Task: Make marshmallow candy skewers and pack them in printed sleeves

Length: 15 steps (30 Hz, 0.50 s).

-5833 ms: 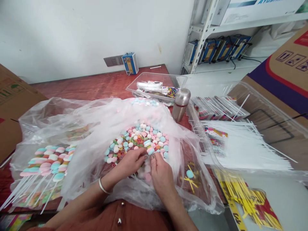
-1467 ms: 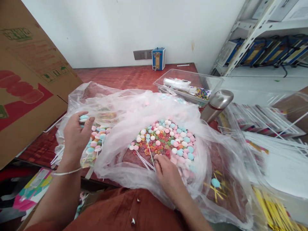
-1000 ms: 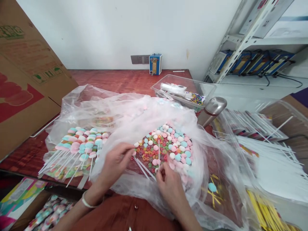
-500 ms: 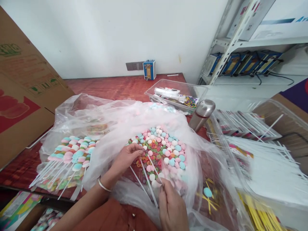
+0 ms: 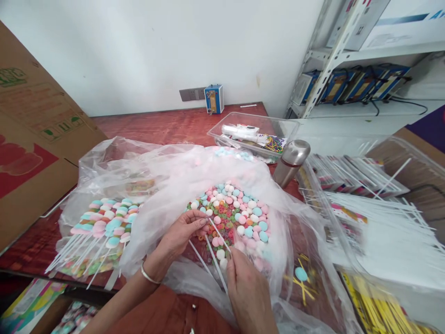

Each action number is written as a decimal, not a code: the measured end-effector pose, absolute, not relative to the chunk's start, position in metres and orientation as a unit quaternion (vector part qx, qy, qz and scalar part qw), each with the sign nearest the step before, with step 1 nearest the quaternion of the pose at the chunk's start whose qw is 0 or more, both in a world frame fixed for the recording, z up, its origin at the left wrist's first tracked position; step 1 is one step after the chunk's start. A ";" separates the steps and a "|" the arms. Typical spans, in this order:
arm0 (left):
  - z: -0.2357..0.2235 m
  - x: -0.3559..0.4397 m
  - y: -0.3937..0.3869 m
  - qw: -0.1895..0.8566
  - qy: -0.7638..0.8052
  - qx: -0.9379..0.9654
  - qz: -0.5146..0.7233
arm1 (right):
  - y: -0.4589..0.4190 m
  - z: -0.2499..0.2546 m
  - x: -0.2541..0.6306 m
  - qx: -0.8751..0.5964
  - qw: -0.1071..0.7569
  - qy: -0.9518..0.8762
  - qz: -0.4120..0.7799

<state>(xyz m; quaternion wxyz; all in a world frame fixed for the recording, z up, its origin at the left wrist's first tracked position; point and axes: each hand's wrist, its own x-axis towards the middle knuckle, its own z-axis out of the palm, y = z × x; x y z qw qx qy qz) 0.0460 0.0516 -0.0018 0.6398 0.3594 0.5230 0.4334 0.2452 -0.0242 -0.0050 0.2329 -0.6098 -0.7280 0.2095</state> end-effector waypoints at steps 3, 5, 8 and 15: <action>0.006 0.039 0.061 0.566 0.562 0.453 0.398 | -0.023 -0.001 0.249 -0.628 0.278 -0.680 0.258; 0.020 0.032 0.079 0.554 0.539 0.517 0.367 | -0.018 0.004 0.252 -0.637 0.289 -0.652 0.292; 0.046 0.021 0.123 0.501 0.491 0.591 0.398 | 0.006 0.012 0.253 -0.618 0.285 -0.667 0.303; 0.060 0.011 0.227 0.038 0.544 0.790 0.282 | 0.132 0.022 0.263 -0.568 0.275 -0.743 0.222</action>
